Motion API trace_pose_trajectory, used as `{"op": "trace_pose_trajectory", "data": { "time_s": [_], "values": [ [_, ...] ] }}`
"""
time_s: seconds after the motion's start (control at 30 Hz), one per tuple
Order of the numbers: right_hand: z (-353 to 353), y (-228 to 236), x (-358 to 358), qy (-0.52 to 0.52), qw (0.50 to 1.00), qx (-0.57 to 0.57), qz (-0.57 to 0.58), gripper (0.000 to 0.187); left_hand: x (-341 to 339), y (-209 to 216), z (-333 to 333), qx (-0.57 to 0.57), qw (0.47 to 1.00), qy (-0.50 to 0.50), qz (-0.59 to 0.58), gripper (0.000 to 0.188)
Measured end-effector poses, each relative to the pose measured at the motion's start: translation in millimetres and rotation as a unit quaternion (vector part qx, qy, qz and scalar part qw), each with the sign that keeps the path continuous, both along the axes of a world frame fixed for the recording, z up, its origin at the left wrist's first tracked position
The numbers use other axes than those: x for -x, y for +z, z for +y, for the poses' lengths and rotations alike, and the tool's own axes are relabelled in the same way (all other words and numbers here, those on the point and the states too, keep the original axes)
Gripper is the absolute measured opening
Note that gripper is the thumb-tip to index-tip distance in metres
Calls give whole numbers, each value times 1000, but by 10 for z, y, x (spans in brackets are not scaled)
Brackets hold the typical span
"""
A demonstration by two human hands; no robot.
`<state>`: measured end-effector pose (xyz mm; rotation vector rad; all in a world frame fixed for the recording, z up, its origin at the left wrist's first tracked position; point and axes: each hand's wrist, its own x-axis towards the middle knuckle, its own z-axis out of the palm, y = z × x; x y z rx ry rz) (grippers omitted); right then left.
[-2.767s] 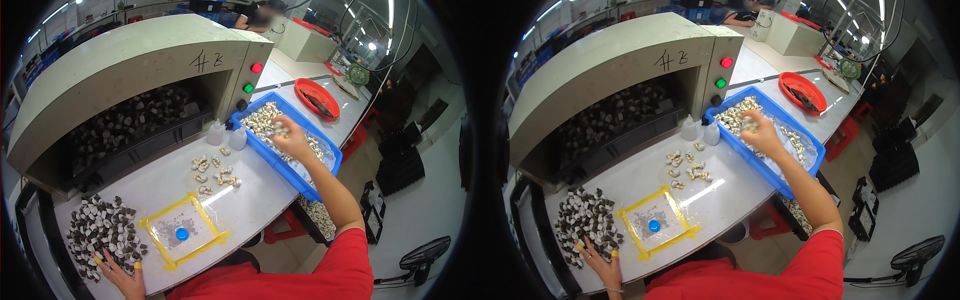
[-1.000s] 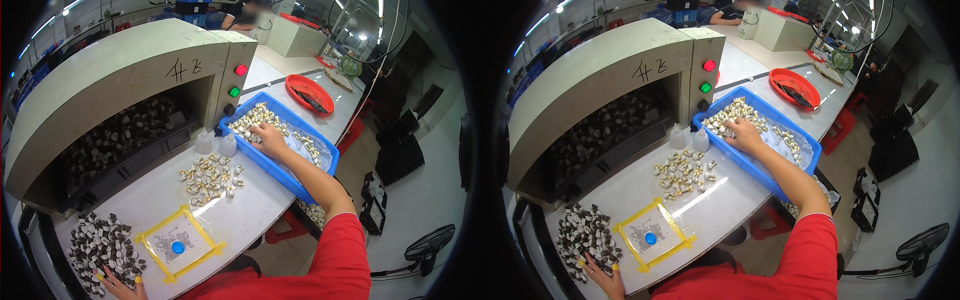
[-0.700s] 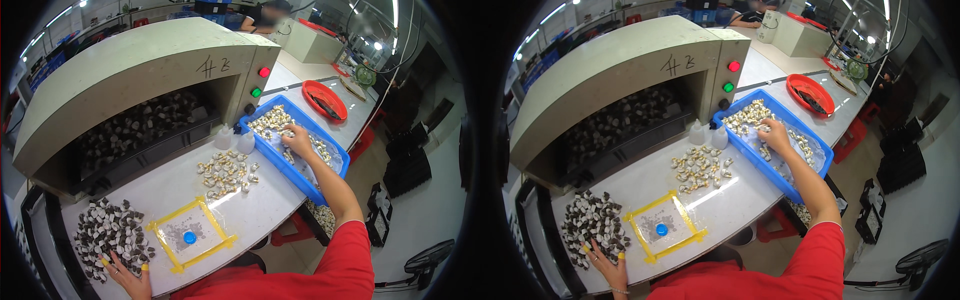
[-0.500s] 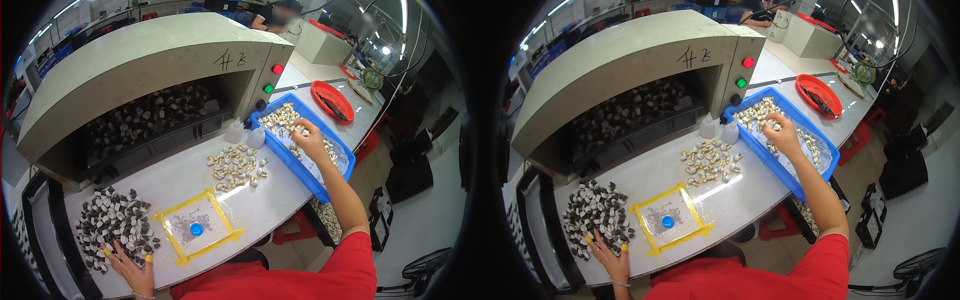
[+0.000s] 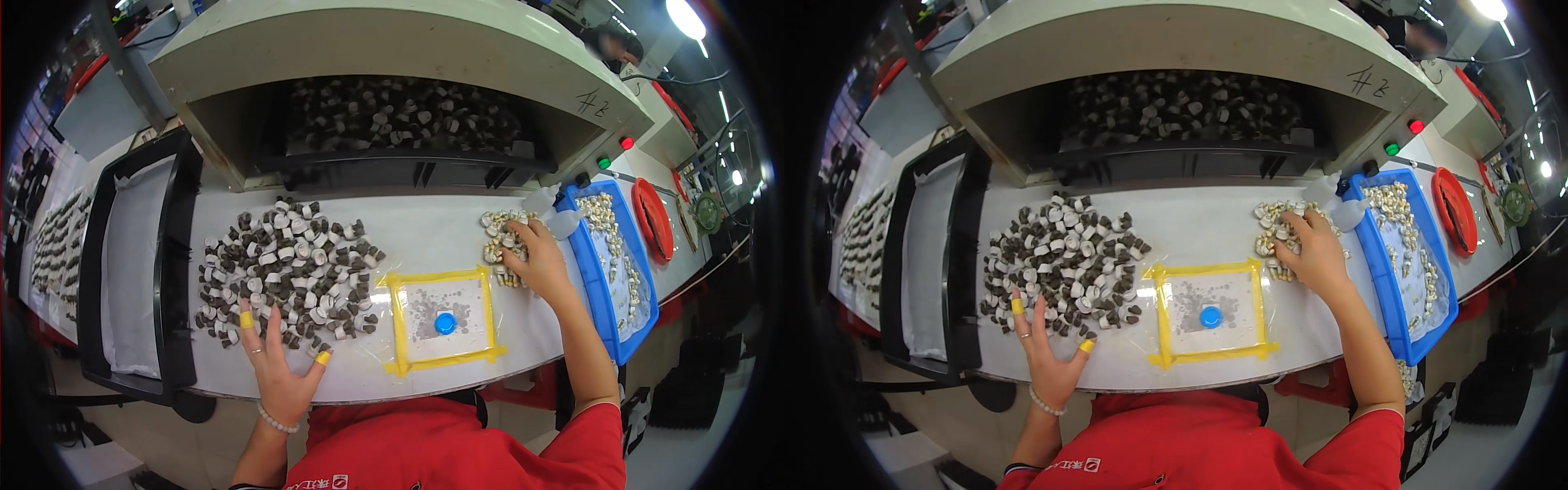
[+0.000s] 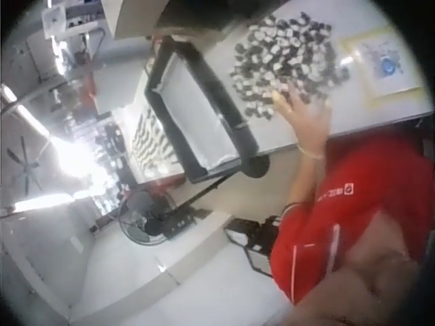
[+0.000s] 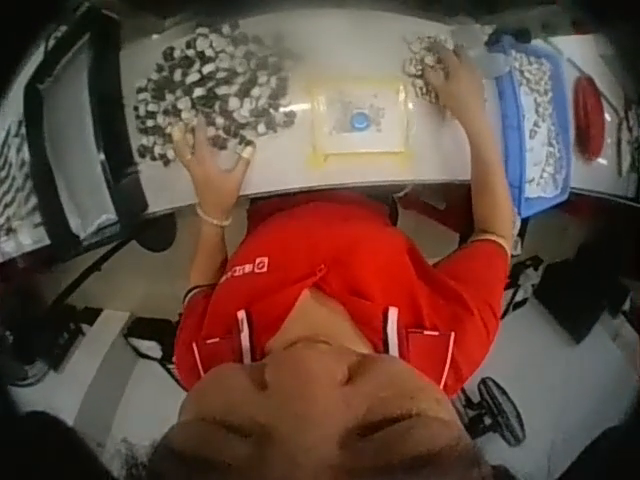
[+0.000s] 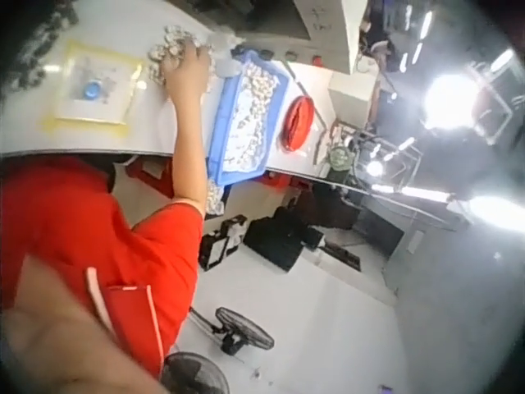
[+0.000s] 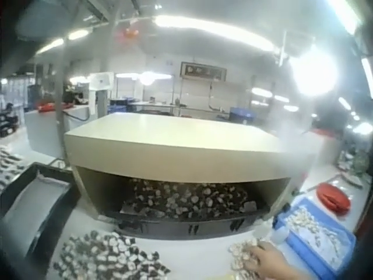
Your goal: The person sorts and organizes small plastic and metal industrial components by hand, placing them into sorting trays and storage bins.
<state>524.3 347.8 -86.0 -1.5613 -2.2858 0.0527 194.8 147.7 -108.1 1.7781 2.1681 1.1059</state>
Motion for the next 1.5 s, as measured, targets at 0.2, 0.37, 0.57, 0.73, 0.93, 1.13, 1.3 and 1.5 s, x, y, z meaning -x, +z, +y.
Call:
{"op": "trace_pose_trajectory", "data": {
  "time_s": [0.2,0.37,0.57,0.73,0.93,1.13,1.3,1.5],
  "values": [
    [-201,217,-84,46,997,-56,39,36,-217,36,115,-61,980,-146,123,54],
    [-477,233,-465,-50,991,-43,113,22,-439,-16,491,-48,963,-246,103,36],
    [-645,-11,-573,-57,984,59,160,14,-483,-32,697,39,949,-241,200,27],
    [-477,-185,-402,44,993,-16,106,19,-478,14,734,11,947,-244,209,30],
    [-318,-242,-398,63,998,-18,20,18,-513,74,659,-50,976,-211,-1,41],
    [-674,-97,-22,154,946,177,222,22,-642,39,459,79,631,-171,-753,35],
    [-755,-171,83,201,961,137,134,26,-792,-71,410,140,567,-118,-803,29],
    [-787,-220,66,202,974,82,66,32,-851,-197,337,169,564,-117,-799,27]
  ]
}}
